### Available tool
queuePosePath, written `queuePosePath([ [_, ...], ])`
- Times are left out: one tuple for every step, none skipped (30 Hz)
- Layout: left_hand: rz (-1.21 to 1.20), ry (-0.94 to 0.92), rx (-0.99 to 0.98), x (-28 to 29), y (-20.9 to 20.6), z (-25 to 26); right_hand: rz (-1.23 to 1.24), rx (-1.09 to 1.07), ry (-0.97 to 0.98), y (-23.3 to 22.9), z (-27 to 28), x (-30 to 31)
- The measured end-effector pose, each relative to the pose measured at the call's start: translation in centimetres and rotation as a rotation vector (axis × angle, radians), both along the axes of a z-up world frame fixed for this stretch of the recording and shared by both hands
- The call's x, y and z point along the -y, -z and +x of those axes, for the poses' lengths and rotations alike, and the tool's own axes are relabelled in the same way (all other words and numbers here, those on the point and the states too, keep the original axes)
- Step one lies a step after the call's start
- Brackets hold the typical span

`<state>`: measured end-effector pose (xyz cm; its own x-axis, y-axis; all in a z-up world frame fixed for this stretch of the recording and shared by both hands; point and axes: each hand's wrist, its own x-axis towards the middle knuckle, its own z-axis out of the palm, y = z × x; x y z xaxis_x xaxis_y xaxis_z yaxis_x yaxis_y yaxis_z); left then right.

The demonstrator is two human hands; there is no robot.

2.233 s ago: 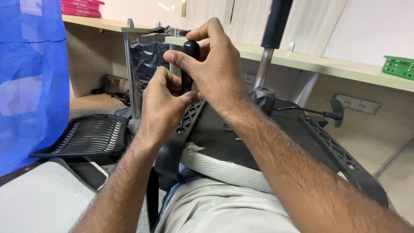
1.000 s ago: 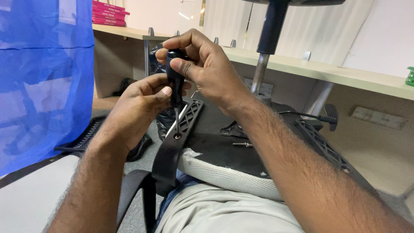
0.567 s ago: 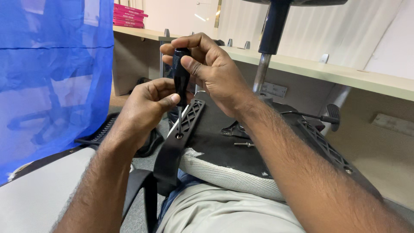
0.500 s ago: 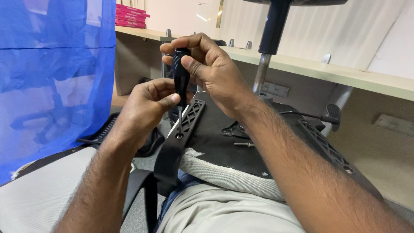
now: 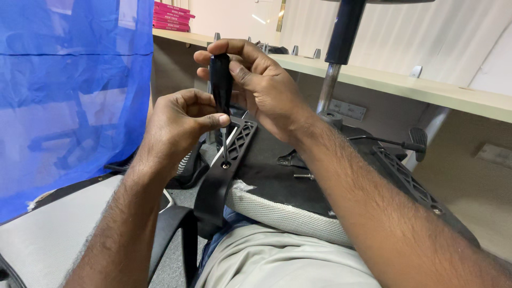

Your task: The person uses a manual screwdriver to tighten a screw into a black plastic chair armrest. The hands hold the armrest steady while turning the screwdriver clockwise to secure the fastener.

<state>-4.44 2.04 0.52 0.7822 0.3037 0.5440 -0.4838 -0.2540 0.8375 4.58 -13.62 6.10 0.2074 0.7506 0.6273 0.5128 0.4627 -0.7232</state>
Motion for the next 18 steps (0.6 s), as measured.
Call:
queuePosePath([
  [0.001,-0.013,-0.009,0.1,0.0,0.0,0.002,0.000,0.038,0.1,-0.1,0.0],
  [0.004,-0.025,-0.016,0.2,0.0,0.0,0.004,0.001,0.078,0.2,-0.2,-0.1],
  [0.006,-0.037,-0.023,0.2,0.0,0.0,0.007,0.002,0.117,0.3,-0.2,-0.1],
  [0.007,-0.022,-0.004,0.3,0.0,0.1,0.024,0.054,0.191,0.4,-0.2,-0.1],
  [0.008,-0.007,0.014,0.5,0.0,0.2,0.041,0.105,0.265,0.5,-0.2,-0.2],
  [0.009,0.007,0.033,0.5,0.0,0.3,0.059,0.157,0.338,0.6,-0.3,-0.3],
  [0.026,-0.029,0.034,0.6,0.0,0.3,0.094,0.256,0.401,0.7,-0.3,-0.4],
  [0.042,-0.065,0.035,0.8,0.0,0.4,0.130,0.355,0.464,0.8,-0.3,-0.5],
  [0.059,-0.100,0.036,1.1,0.1,0.6,0.165,0.454,0.527,0.9,-0.2,-0.5],
  [0.050,-0.086,0.059,1.4,0.1,0.7,0.183,0.514,0.575,0.9,-0.2,-0.5],
  [0.042,-0.072,0.081,1.6,0.2,0.8,0.200,0.574,0.624,1.0,-0.2,-0.5],
  [0.033,-0.058,0.103,1.9,0.2,0.9,0.216,0.634,0.672,1.0,-0.1,-0.5],
  [0.065,-0.095,0.091,2.2,0.2,1.1,0.217,0.630,0.697,1.1,-0.1,-0.5],
  [0.097,-0.132,0.080,2.5,0.2,1.2,0.218,0.627,0.722,1.2,0.0,-0.4],
  [0.129,-0.168,0.069,2.7,0.2,1.4,0.218,0.623,0.746,1.3,0.0,-0.4],
  [0.135,-0.172,0.059,2.9,0.2,1.6,0.236,0.643,0.786,1.3,0.1,-0.4],
  [0.140,-0.177,0.048,3.2,0.2,1.7,0.254,0.664,0.826,1.3,0.2,-0.4],
  [0.145,-0.180,0.038,3.3,0.2,1.8,0.271,0.685,0.867,1.3,0.3,-0.4],
])
